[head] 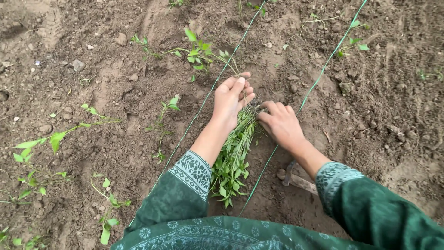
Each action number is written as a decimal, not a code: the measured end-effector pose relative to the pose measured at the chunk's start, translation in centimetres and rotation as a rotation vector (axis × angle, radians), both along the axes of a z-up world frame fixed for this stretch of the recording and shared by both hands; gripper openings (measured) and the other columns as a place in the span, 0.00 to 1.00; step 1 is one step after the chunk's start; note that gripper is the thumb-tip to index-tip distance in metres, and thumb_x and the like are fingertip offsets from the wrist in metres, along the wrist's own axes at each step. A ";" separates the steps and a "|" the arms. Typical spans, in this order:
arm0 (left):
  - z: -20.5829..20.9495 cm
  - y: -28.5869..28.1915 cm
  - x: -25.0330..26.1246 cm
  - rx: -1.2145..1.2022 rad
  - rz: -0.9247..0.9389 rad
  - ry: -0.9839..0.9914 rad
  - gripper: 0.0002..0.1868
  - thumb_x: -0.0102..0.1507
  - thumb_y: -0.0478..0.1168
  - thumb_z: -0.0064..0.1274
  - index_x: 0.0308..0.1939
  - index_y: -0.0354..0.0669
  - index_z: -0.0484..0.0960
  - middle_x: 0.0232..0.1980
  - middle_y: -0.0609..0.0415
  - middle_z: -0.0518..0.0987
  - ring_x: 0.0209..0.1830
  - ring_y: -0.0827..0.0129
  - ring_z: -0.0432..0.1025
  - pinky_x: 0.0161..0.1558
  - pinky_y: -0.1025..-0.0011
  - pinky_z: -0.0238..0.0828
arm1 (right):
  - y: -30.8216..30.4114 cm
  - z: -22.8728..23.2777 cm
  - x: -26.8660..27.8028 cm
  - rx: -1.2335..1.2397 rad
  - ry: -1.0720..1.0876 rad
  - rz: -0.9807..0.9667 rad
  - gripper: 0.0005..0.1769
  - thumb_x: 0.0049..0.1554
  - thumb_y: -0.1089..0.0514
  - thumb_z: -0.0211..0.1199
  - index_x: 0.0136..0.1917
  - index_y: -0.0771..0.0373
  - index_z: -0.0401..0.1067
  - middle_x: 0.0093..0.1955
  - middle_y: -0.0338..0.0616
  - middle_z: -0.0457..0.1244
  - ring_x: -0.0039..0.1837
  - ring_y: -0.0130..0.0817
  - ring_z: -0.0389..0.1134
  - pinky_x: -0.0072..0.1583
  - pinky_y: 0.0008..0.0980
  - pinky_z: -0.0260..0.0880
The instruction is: Planting green seedlings in a garden bed using a small hand hoe.
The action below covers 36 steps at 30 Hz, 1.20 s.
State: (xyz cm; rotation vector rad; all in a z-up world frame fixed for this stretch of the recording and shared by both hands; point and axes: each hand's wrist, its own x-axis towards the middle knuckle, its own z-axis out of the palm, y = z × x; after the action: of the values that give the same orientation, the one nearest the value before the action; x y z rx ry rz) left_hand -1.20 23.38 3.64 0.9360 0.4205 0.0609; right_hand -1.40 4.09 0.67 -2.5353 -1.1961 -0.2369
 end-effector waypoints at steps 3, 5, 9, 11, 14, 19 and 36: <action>0.8 0.2 -0.3 0.055 -0.021 0.041 0.11 0.71 0.38 0.48 0.54 0.42 0.82 0.38 0.62 0.78 0.36 0.80 0.74 0.40 0.77 0.77 | -0.5 1.8 0.5 0.015 -0.064 0.056 0.08 0.56 0.54 0.62 0.49 0.52 0.76 0.58 0.39 0.65 0.60 0.39 0.65 0.58 0.42 0.61; 0.4 0.2 -0.2 0.105 -0.015 0.036 0.11 0.71 0.38 0.47 0.55 0.42 0.82 0.39 0.63 0.78 0.36 0.81 0.74 0.39 0.78 0.74 | -1.1 3.2 0.8 -0.004 -0.083 0.075 0.08 0.56 0.54 0.62 0.50 0.53 0.75 0.55 0.38 0.65 0.59 0.38 0.65 0.58 0.42 0.61; 0.6 -0.7 -0.1 0.147 -0.029 0.029 0.12 0.71 0.39 0.46 0.54 0.42 0.81 0.40 0.61 0.80 0.36 0.80 0.74 0.38 0.78 0.74 | -2.3 7.7 0.7 -0.078 -0.085 0.069 0.08 0.56 0.54 0.64 0.51 0.54 0.75 0.47 0.38 0.64 0.55 0.37 0.66 0.58 0.42 0.60; 0.8 -1.2 -0.1 0.151 -0.055 0.016 0.12 0.71 0.39 0.45 0.54 0.43 0.81 0.40 0.61 0.80 0.37 0.80 0.74 0.38 0.78 0.74 | -3.2 11.3 0.2 -0.029 -0.097 0.081 0.09 0.56 0.55 0.65 0.50 0.54 0.76 0.47 0.38 0.64 0.54 0.38 0.66 0.57 0.42 0.61; 1.6 -2.1 0.1 0.157 -0.081 -0.015 0.12 0.72 0.39 0.45 0.54 0.43 0.81 0.41 0.60 0.80 0.38 0.80 0.74 0.39 0.77 0.74 | -4.8 14.5 0.3 0.104 -0.129 0.095 0.09 0.54 0.59 0.67 0.49 0.55 0.76 0.47 0.38 0.64 0.53 0.38 0.66 0.55 0.40 0.63; 2.8 -3.7 0.5 0.089 -0.015 -0.110 0.10 0.72 0.38 0.46 0.54 0.42 0.81 0.42 0.59 0.80 0.39 0.78 0.75 0.41 0.76 0.75 | -10.3 13.2 2.7 0.429 -0.087 -0.120 0.06 0.58 0.65 0.69 0.49 0.58 0.77 0.48 0.40 0.64 0.52 0.33 0.67 0.52 0.34 0.69; 3.7 -13.8 -1.0 0.041 -0.213 0.017 0.11 0.69 0.39 0.51 0.53 0.45 0.83 0.40 0.63 0.79 0.40 0.82 0.73 0.43 0.79 0.75 | -9.1 8.4 -2.4 1.346 1.353 -0.808 0.08 0.60 0.54 0.63 0.51 0.57 0.75 0.41 0.34 0.63 0.44 0.25 0.62 0.50 0.28 0.65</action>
State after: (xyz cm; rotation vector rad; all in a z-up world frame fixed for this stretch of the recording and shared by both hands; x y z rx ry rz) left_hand -2.18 9.57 7.30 1.0172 0.3339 -0.1326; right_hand -3.82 -4.99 9.09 -1.1829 0.4797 0.3620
